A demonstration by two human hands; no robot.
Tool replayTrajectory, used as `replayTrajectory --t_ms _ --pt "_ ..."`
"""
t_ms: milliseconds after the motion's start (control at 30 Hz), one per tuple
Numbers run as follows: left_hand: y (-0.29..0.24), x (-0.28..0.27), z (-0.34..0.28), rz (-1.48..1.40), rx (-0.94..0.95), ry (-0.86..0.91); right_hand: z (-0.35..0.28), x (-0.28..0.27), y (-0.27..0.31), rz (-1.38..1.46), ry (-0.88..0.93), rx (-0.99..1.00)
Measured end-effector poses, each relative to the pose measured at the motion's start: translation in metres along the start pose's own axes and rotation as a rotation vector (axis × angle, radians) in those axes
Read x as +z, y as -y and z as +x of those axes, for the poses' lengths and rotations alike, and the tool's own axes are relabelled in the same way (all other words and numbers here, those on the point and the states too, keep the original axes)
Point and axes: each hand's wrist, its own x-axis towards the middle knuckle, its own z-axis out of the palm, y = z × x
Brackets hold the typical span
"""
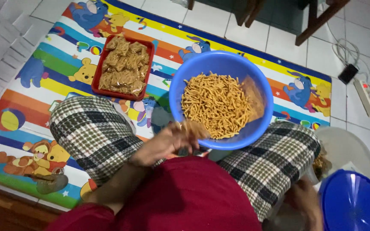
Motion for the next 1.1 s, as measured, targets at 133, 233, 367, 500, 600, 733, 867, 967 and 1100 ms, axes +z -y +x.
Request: replayTrajectory --t_ms 133,233,367,500,600,733,867,967,1100 --pt "-0.035 -0.057 0.049 -0.253 0.181 -0.372 -0.005 -0.025 0.01 0.3 -0.26 -0.593" --pt "-0.064 -0.121 0.087 -0.061 0.383 -0.548 -0.047 -0.006 0.068 0.307 -0.454 -0.872" --pt "-0.059 -0.239 0.101 0.076 0.349 -1.065 -0.044 0.019 0.088 0.094 -0.515 -1.08" --pt "-0.046 -0.311 0.051 0.36 0.008 -1.452 -0.009 0.023 0.067 -0.216 -0.715 -1.138" --pt "0.013 -0.446 -0.013 1.102 -0.086 -1.628 -0.019 0.023 0.077 -0.234 -0.689 -1.222" --pt "0.005 -0.467 -0.029 0.998 -0.18 -1.694 0.064 -0.006 0.044 -0.394 -0.668 -1.203" --pt "-0.005 -0.501 -0.024 1.0 -0.169 -1.71 0.146 -0.031 0.026 -0.362 -0.131 -0.849" --pt "-0.014 -0.537 -0.025 0.959 -0.194 -1.768 0.151 -0.026 0.026 -0.372 -0.18 -0.888" --pt "-0.011 -0.535 -0.036 0.743 -0.17 -1.705 0.151 -0.023 0.019 -0.39 -0.261 -0.952"
